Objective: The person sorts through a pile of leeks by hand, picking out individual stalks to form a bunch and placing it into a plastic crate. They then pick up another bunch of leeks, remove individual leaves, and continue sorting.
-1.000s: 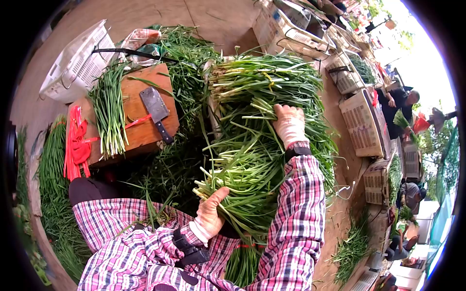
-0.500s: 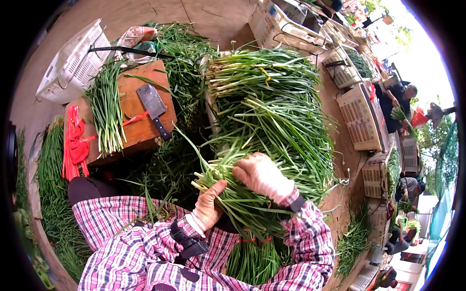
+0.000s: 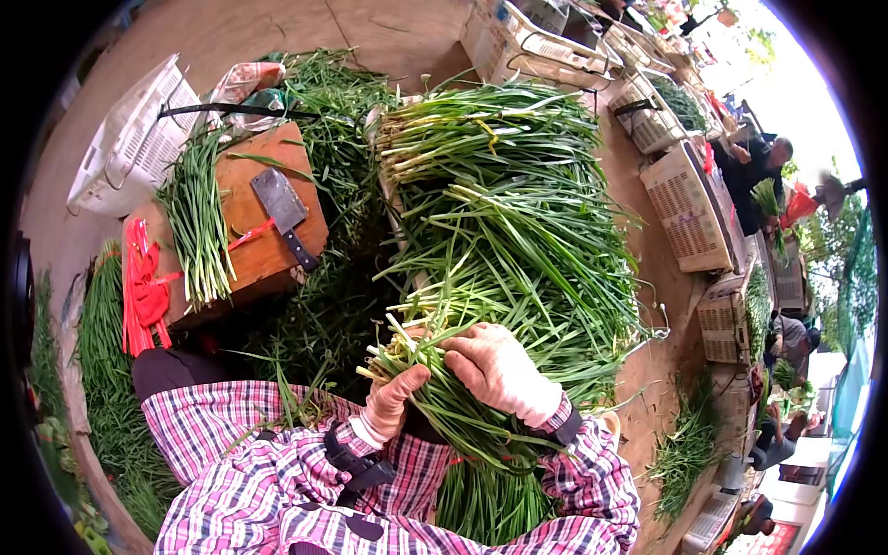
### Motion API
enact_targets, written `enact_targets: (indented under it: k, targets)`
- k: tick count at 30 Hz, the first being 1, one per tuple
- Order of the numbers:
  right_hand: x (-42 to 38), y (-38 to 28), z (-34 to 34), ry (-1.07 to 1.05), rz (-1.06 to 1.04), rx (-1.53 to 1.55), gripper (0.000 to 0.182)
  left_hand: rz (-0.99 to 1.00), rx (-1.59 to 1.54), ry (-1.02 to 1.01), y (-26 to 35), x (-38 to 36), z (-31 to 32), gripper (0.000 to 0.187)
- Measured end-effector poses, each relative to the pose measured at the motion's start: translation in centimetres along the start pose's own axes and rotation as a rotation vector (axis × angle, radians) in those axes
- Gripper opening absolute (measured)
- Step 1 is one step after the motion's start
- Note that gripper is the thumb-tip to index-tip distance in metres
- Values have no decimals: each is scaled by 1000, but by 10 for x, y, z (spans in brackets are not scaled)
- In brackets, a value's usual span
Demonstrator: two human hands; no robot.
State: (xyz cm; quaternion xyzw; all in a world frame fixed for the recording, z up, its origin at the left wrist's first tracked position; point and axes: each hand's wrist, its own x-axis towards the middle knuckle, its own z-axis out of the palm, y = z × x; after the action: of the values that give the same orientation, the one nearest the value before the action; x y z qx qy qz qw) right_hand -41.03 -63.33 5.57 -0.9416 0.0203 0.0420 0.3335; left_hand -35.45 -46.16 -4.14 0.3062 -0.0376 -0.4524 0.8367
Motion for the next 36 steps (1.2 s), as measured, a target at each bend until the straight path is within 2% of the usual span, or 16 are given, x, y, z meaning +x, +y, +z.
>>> enact_targets:
  k: [1, 6, 10, 12, 14, 16, 18, 21, 22, 24, 26, 28, 30, 32, 34, 36]
  targets:
    - [0, 8, 1, -25, -98, -33, 22, -13, -20, 22, 1, 0, 2, 51]
    - [17, 22, -10, -9, -83, -46, 18, -115, -111, 134, 3, 1, 9, 39]
    - [36, 39, -15, -91, -12, -159, 25, 33, 39, 53, 4, 1, 9, 41]
    - [43, 33, -17, -140, 102, -357, 24, 205, 163, -52, 3, 2, 10, 41]
    - [46, 47, -20, -105, 58, -396, 26, 310, 377, -126, 4, -1, 11, 44]
    - [48, 67, -21, -84, 115, -678, 28, 360, 419, -181, 8, -7, 21, 45]
    - [45, 81, -35, 113, 55, -601, 28, 387, 301, -237, 9, -7, 27, 47]
    - [37, 73, -55, 75, 296, -249, 30, 243, 206, -268, 15, -6, 25, 47]
    - [36, 60, -62, 138, 231, -210, 30, 158, 149, -260, 15, -6, 25, 46]
    - [38, 36, -72, 275, 127, -110, 30, 295, 169, -367, 20, 1, 26, 48]
    - [34, 12, -79, 222, 123, 151, 26, 277, 190, -364, 19, 0, 26, 42]
    - [29, -5, -82, -117, 281, 474, 24, 168, 192, -300, 26, -7, 29, 38]
    - [31, -15, -75, -385, 255, 388, 26, 121, 225, -271, 28, -11, 30, 36]
    - [32, -9, -59, -462, 318, 361, 28, 124, 290, -295, 28, -13, 29, 37]
    - [30, 4, -46, -484, 213, -64, 30, 259, 377, -341, 24, -10, 29, 32]
    - [27, 10, -31, -534, 226, -121, 32, 234, 342, -319, 27, -12, 39, 31]
